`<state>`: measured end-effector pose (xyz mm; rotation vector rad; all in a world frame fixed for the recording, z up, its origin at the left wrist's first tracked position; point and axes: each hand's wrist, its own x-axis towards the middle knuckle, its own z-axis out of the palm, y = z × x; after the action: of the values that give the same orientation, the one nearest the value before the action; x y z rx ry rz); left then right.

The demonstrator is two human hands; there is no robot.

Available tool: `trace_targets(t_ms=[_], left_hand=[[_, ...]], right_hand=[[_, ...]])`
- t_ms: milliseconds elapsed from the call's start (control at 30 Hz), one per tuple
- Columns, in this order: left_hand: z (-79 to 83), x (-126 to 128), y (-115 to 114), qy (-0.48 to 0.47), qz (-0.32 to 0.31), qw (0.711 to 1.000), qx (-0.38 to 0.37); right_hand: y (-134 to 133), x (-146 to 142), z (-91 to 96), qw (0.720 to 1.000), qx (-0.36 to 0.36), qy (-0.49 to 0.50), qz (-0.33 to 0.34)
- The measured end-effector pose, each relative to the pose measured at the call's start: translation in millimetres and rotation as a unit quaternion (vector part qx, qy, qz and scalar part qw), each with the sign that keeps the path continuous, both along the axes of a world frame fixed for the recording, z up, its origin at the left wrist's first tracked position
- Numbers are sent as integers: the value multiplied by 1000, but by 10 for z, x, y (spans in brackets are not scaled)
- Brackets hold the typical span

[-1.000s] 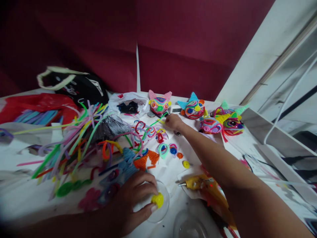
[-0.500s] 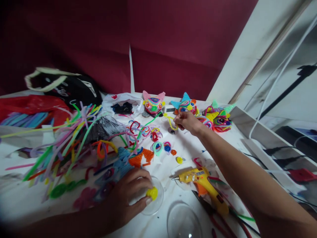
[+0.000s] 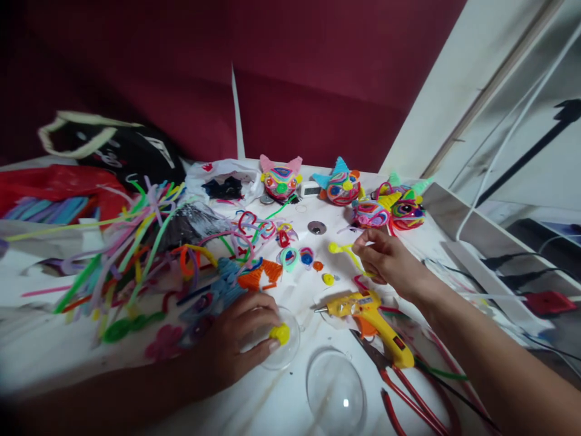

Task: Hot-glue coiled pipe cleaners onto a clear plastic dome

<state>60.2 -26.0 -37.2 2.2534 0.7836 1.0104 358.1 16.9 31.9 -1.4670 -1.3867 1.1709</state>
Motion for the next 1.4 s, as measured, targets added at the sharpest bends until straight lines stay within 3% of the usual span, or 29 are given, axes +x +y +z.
trace_targets(t_ms=[167,267,433,533,733,900,1067,1200,1300,1400], left_hand=[[-34,10,13,-7,-6,1000,26],[-35,17,13,-11,-3,999,32],[2,16,3,-7,1,1000,21],[48,10,-7,9,2,1000,6],[66,12,-17,4,1,1000,11],[54,16,-21,12,0,1000,0],[52,14,-24,17,1,1000,7],[44,11,-25,13,1,1000,18],[47,9,-24,11,0,1000,20],[52,8,-23,10,1,1000,15]], right_hand=[[-289,-50,-73,999,-10,-33,15],[-423,-84,-111,995,22,-92,24],[-479,-118,-163,984,63,-160,44],[-327,-140,-162,968,91,-223,68],[227,-433,-109,895,241,-361,98],[596,-1044,-172,824,335,-358,284],[856,-1430,-335,782,370,-328,379],[932,-1482,-344,789,383,-277,393],[969,-1460,-251,822,386,-216,359],[1028,-1415,-120,868,380,-148,282]])
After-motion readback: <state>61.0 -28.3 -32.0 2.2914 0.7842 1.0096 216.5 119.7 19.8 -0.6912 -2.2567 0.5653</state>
